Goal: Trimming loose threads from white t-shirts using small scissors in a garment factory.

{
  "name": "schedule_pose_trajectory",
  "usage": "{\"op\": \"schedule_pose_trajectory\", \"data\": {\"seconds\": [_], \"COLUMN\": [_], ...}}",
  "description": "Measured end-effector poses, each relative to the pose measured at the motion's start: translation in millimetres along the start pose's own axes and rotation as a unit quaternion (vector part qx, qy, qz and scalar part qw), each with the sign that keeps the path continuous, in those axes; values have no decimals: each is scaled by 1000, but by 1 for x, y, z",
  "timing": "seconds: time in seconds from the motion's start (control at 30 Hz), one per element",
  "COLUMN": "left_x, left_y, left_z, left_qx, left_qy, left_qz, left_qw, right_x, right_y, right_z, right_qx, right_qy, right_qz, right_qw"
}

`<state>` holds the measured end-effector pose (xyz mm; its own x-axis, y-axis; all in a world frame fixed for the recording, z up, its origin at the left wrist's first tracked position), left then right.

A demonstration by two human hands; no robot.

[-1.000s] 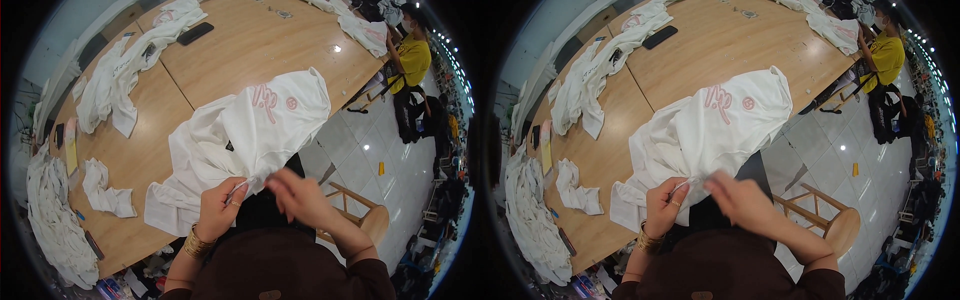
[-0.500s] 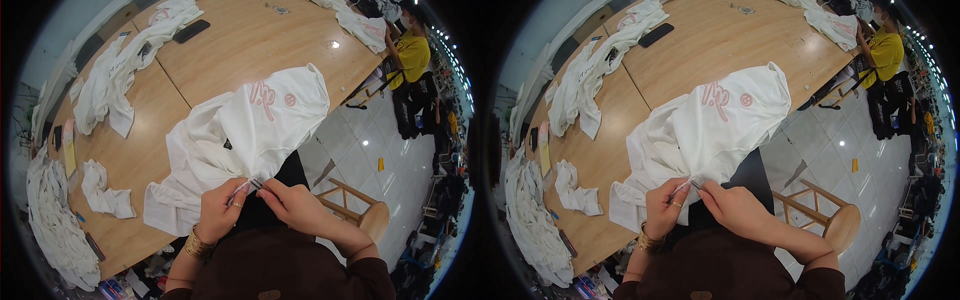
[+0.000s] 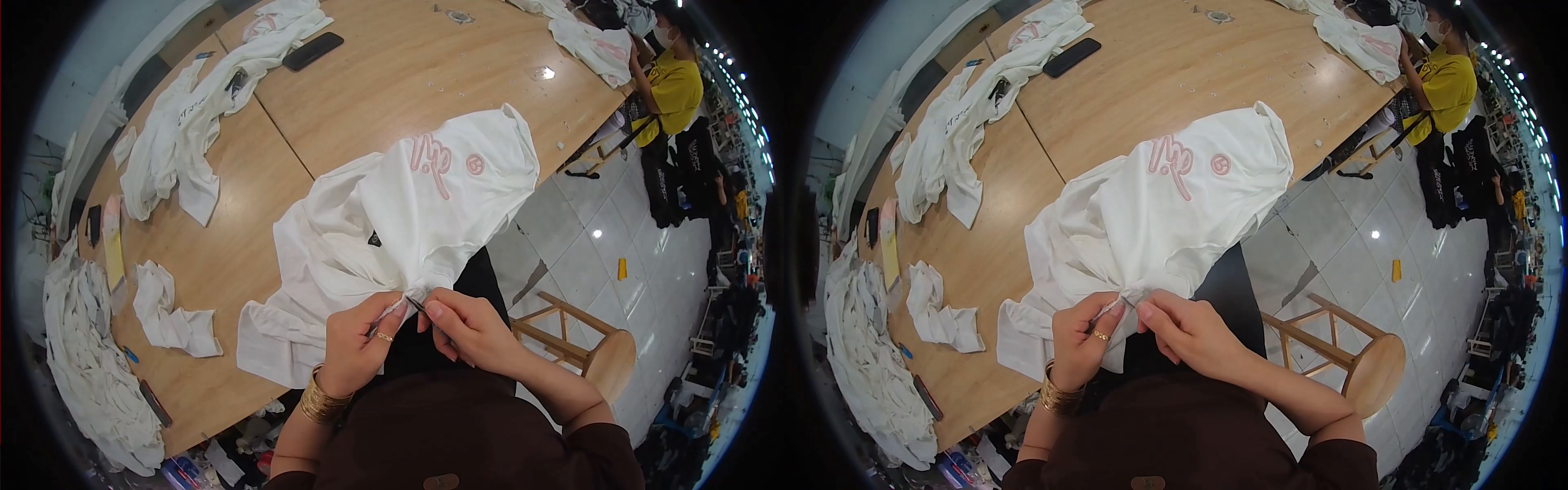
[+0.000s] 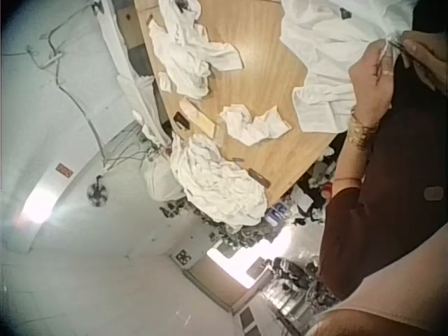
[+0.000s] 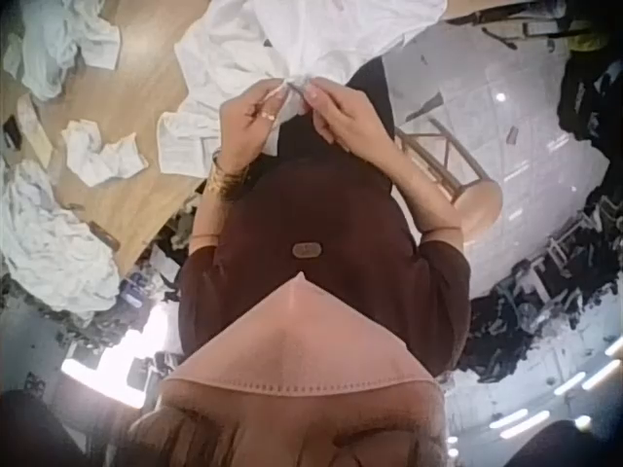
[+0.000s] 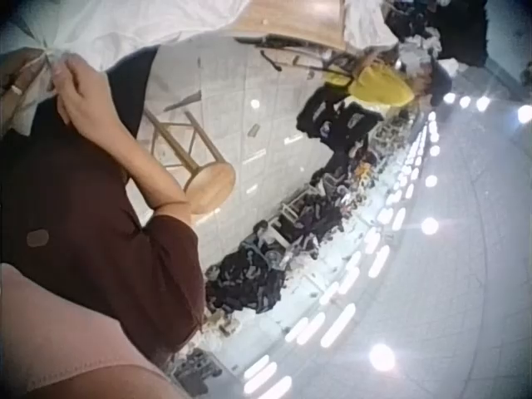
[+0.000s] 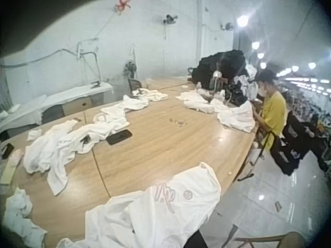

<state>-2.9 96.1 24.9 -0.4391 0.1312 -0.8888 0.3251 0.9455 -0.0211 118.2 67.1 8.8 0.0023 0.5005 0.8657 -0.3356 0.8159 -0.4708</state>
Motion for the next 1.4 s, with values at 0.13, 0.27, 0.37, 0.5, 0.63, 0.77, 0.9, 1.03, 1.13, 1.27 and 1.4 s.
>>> {"op": "schedule_pose_trajectory", "data": {"seconds": [0.13,0.27,0.37,0.5,0.63,0.77,0.9,1.03,1.13,1.27,1.4], "left_x": [1,0,2,0,-3,-3,0,2,6,6,9], "left_y": [-1,-2,-2,-2,-2,-3,-2,-2,-3,-3,-3], "left_z": [5,6,3,3,3,4,4,3,4,4,6], "left_qx": [12,16,17,20,16,8,36,22,30,29,33], "left_qy": [0,-4,-5,3,21,24,23,5,-10,-18,-30], "left_qz": [9,8,1,-1,9,32,-7,15,0,-8,-8], "left_qw": [1000,1000,1000,1000,1000,999,999,1000,999,999,999], "right_x": [1,4,6,6,4,2,0,-6,-3,7,8], "right_y": [3,1,-3,-6,-6,-4,-1,1,0,0,1], "right_z": [-4,-6,-6,-5,-6,-5,-3,-2,-4,-6,-6], "right_qx": [-36,-39,-24,-13,-21,-24,-27,-24,-17,-30,-27], "right_qy": [-60,-36,-57,-74,-74,-85,-52,-10,-42,-121,-142], "right_qz": [-40,-41,-27,-12,6,1,-15,11,8,-48,-45], "right_qw": [997,998,998,997,997,996,998,1000,999,991,988]}}
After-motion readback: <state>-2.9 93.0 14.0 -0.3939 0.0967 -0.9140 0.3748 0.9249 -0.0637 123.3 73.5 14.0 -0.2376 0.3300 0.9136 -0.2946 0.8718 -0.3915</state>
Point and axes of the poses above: each hand's wrist, its own y-axis towards the middle knuckle, its own z-axis out of the palm, x = y × z, the point moved 9 cm from there along y, towards the middle knuckle, and after that the axes turned 9 degrees about y, right-handed, at the moved point
